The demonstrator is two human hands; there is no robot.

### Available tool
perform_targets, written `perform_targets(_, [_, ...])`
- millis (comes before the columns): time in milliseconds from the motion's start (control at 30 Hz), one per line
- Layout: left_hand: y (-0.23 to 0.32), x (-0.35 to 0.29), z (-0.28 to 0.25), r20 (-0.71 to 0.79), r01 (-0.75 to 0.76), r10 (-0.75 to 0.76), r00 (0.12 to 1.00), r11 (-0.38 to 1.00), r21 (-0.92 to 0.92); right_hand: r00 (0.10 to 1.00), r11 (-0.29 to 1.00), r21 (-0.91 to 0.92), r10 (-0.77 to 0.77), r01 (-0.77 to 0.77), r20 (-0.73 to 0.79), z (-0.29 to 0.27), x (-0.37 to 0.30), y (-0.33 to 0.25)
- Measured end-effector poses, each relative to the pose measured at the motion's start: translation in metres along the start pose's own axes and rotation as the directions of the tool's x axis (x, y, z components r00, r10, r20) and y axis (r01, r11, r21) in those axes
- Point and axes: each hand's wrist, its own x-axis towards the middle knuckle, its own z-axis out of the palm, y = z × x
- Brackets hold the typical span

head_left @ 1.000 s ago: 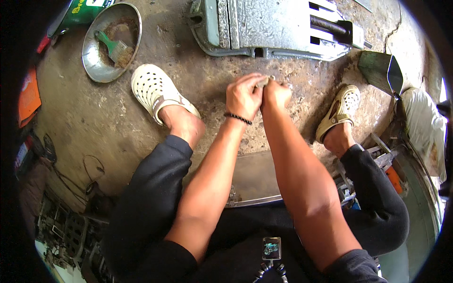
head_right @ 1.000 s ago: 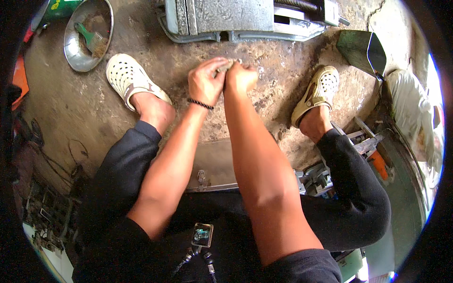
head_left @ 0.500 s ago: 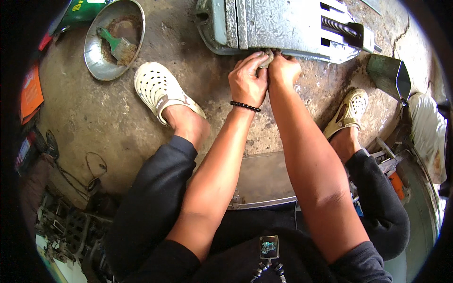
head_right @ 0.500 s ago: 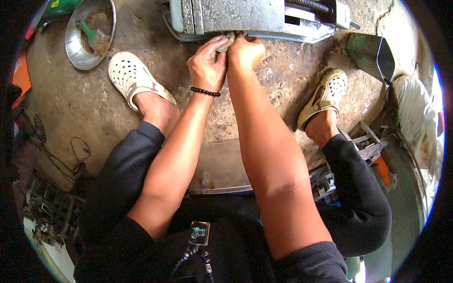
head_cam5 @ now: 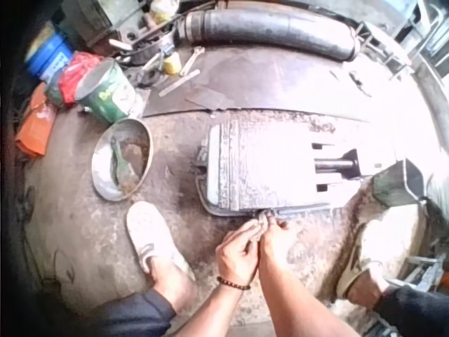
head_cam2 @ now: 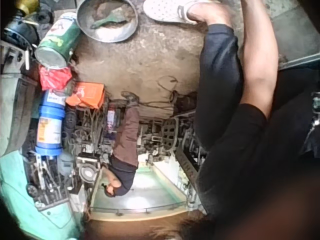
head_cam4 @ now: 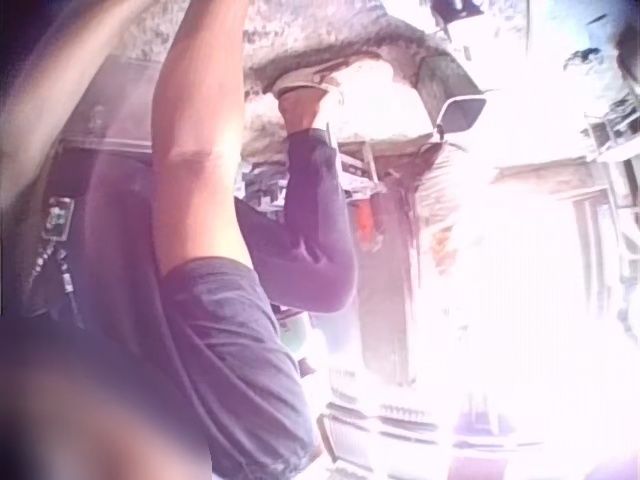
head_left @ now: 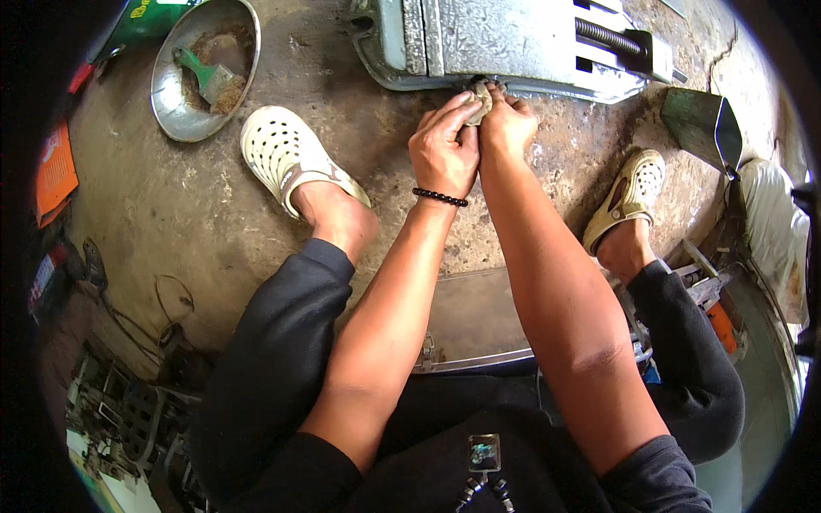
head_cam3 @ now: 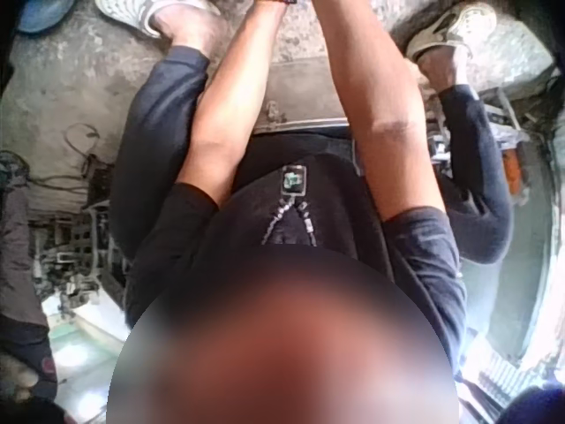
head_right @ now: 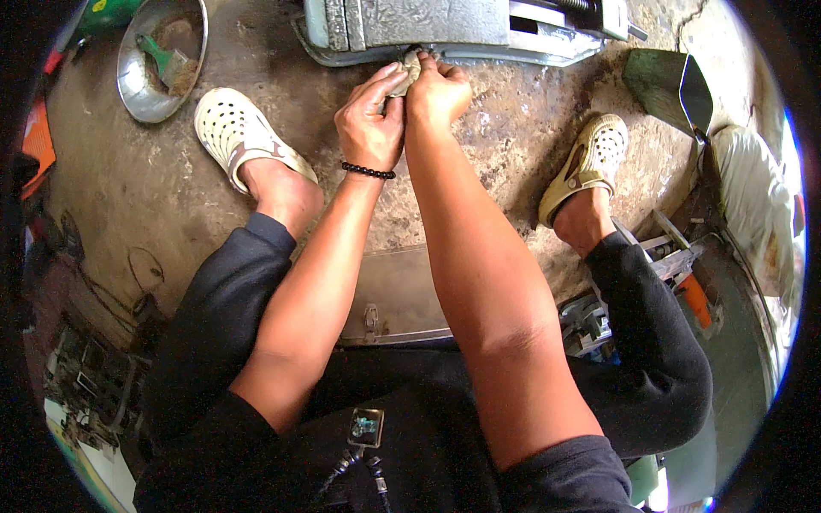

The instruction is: The person sits on the floor and cleans a metal object using a cloth and a paintbrush. They wipe the surface, apply a substance from a container, and continue cleaning different areas of the object.

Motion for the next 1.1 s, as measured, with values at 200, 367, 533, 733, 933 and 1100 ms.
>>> perform_targets(200, [-0.002, 0.011, 0.001, 0.008, 0.025, -0.024, 1.000, 0.995, -0.097, 0.998, 0.987, -0.154, -0.059, 0.053, -0.029, 0.004, -0.002, -0.016])
perform_targets(367, [-0.005, 0.013, -0.002, 0.038, 0.073, -0.070, 0.997, 0.993, -0.098, 0.995, 0.974, -0.228, -0.022, -0.002, -0.102, 0.011, -0.009, -0.030])
perform_targets(533, [-0.008, 0.013, -0.002, 0.049, 0.127, -0.122, 0.991, 0.983, -0.133, 0.993, 0.906, -0.423, -0.050, 0.001, -0.104, 0.012, -0.017, -0.048])
perform_targets(733, [-0.011, 0.009, 0.000, -0.014, 0.115, -0.118, 0.993, 0.984, -0.138, 0.992, 0.835, -0.549, -0.094, 0.032, -0.085, 0.011, -0.023, -0.061])
perform_targets(933, [-0.009, 0.003, 0.000, -0.046, 0.121, -0.126, 0.991, 0.987, -0.107, 0.986, 0.807, -0.583, -0.156, 0.098, -0.050, 0.010, -0.022, -0.058])
perform_targets(1100, [-0.003, -0.002, 0.000, -0.069, 0.166, -0.175, 0.982, 0.979, -0.115, 0.976, 0.718, -0.668, -0.208, 0.194, 0.060, 0.008, -0.015, -0.056])
